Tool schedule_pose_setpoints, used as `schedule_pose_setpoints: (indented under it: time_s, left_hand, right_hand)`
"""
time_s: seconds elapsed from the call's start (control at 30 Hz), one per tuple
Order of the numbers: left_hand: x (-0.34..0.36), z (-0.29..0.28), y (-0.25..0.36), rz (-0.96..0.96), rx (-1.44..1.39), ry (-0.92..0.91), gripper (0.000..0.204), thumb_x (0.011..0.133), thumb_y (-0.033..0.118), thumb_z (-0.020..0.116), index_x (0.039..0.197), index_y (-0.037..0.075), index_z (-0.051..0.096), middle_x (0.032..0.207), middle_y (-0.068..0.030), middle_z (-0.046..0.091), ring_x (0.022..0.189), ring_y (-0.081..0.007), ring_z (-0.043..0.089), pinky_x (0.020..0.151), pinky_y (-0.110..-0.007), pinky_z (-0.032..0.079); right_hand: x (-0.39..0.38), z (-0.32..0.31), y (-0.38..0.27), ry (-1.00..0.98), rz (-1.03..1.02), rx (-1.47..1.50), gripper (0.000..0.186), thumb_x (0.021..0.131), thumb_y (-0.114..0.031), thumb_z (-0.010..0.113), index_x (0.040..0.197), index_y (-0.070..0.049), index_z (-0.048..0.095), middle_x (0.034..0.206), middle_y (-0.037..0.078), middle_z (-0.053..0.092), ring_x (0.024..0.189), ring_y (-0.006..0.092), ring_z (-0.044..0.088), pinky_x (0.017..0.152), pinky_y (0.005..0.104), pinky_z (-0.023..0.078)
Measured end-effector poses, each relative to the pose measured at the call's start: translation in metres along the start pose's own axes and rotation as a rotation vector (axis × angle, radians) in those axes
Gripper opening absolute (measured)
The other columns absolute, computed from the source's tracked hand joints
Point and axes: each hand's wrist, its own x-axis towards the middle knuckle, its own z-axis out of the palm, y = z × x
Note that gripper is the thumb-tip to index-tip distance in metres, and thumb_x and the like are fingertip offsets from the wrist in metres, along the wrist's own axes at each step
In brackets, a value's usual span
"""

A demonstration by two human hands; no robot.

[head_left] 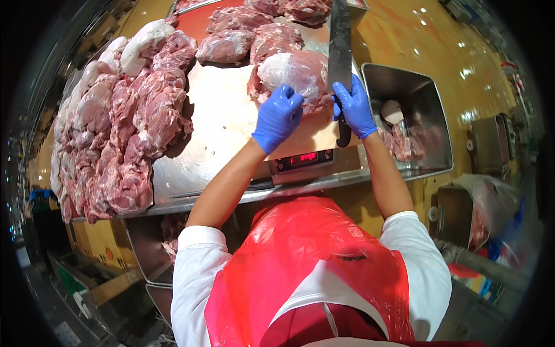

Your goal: The person cuts large pieces of raw meat on a cutting board using a knife, trims fat, and places the trimmed pieces into a metal bin. The person also weighs the meat on a digital scale and moves pieces between the board and the bin.

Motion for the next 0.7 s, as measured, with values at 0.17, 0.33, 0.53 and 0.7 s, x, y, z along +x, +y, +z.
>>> schedule_pose_setpoints:
  time_s: [0.17, 0.33, 0.53, 0.7]
  left_hand:
    - [0.006, -0.019, -0.022, -0.102, -0.309, -0.010, 0.012, 0.073, -0.001, 0.063, 0.078, 0.003, 0.053, 0.075, -0.0114, 0.050, 0.065, -0.0270, 0.055, 0.059, -0.037, 0.046]
    - [0.023, -0.027, -0.013, -0.030, -0.312, -0.034, 0.012, 0.073, -0.003, 0.063, 0.076, 0.003, 0.053, 0.071, -0.0111, 0.050, 0.062, -0.0237, 0.053, 0.060, -0.033, 0.045]
    - [0.020, -0.027, -0.022, -0.154, -0.221, 0.095, 0.013, 0.073, -0.002, 0.065, 0.076, 0.002, 0.053, 0.069, -0.0084, 0.054, 0.060, -0.0182, 0.054, 0.059, -0.031, 0.046]
    - [0.026, -0.029, -0.026, -0.244, -0.163, 0.162, 0.010, 0.077, -0.002, 0.063, 0.076, 0.003, 0.054, 0.068, -0.0015, 0.053, 0.062, -0.0077, 0.048, 0.057, -0.025, 0.042]
  right_hand:
    - [-0.038, 0.029, 0.021, -0.070, 0.003, -0.120, 0.070, 0.092, -0.007, 0.056, 0.155, -0.010, 0.026, 0.086, 0.005, 0.062, 0.056, 0.0078, 0.054, 0.048, 0.0245, 0.045]
    - [0.021, 0.046, -0.006, 0.052, -0.001, -0.395, 0.071, 0.093, -0.017, 0.053, 0.157, -0.014, 0.023, 0.093, 0.016, 0.067, 0.068, 0.0204, 0.065, 0.065, 0.0337, 0.054]
    - [-0.110, 0.011, 0.039, -0.278, 0.043, -0.504, 0.071, 0.093, -0.019, 0.048, 0.158, -0.026, 0.019, 0.093, 0.026, 0.069, 0.085, 0.0390, 0.069, 0.087, 0.0449, 0.051]
    - [-0.105, -0.002, 0.030, -0.280, 0.020, -0.674, 0.068, 0.096, -0.023, 0.044, 0.157, -0.028, 0.016, 0.087, 0.035, 0.063, 0.079, 0.0510, 0.062, 0.078, 0.0549, 0.047]
